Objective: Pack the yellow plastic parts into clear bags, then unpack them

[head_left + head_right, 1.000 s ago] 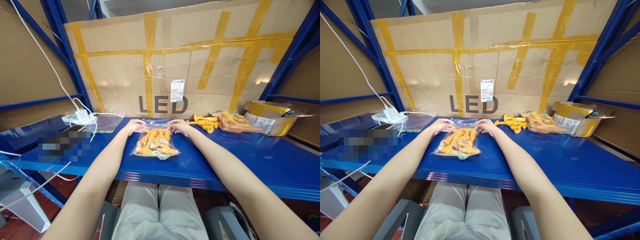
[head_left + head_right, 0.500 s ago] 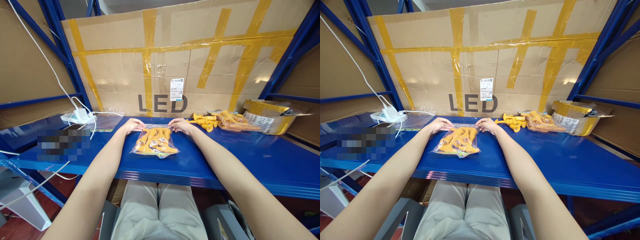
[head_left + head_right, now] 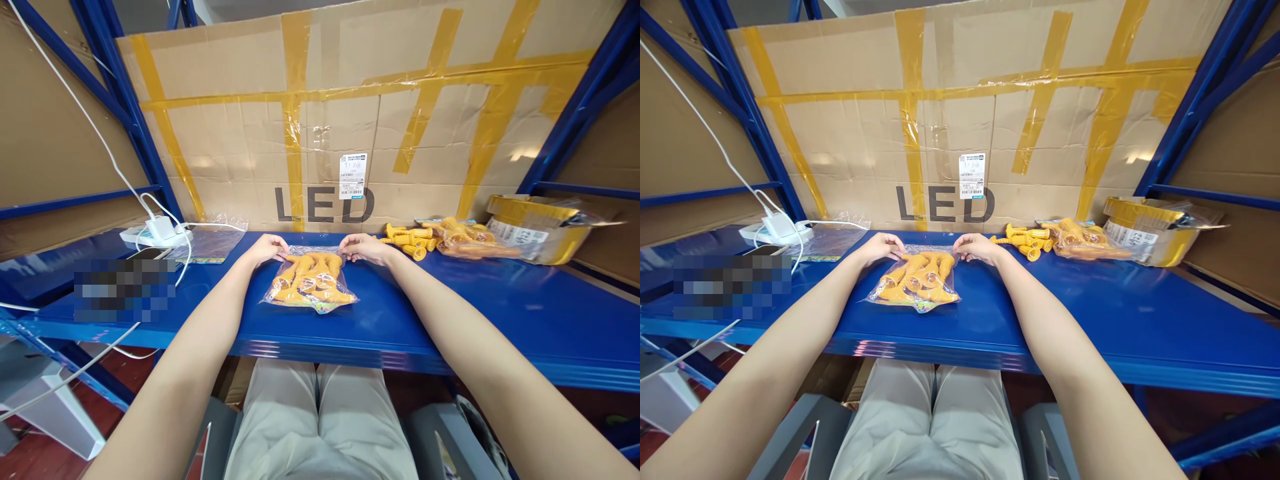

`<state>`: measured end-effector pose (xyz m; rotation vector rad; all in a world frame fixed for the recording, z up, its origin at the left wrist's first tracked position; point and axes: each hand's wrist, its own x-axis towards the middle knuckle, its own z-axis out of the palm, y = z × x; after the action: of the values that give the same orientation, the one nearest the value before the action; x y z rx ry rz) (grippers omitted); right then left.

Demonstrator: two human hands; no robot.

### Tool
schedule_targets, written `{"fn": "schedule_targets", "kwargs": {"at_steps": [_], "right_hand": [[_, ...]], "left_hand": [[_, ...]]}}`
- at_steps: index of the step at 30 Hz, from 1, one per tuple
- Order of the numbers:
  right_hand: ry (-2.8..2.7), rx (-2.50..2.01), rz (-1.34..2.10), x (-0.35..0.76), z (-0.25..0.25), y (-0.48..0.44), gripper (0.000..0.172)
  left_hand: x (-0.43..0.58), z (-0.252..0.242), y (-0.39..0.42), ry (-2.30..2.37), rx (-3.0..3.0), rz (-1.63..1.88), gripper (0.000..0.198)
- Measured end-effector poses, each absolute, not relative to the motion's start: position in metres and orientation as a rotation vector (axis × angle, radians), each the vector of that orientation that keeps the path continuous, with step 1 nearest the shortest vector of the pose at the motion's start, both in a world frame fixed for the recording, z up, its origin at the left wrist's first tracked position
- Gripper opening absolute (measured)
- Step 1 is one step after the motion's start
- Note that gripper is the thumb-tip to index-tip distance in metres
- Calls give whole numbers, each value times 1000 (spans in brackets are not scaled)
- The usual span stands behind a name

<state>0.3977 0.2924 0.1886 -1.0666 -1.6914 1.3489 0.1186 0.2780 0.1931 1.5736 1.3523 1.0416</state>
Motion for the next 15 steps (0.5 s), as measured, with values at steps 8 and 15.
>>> {"fn": "schedule_targets", "kwargs": {"at_steps": [8,15], "right_hand": [[-1749,-1101,1349,400,192,290,12],[-1906,-1240,1047,388,196,285,22]], "left_hand": [[119,193,279,1382,1596,1026,22],[120,193,282,1621,2007,905,26]]}}
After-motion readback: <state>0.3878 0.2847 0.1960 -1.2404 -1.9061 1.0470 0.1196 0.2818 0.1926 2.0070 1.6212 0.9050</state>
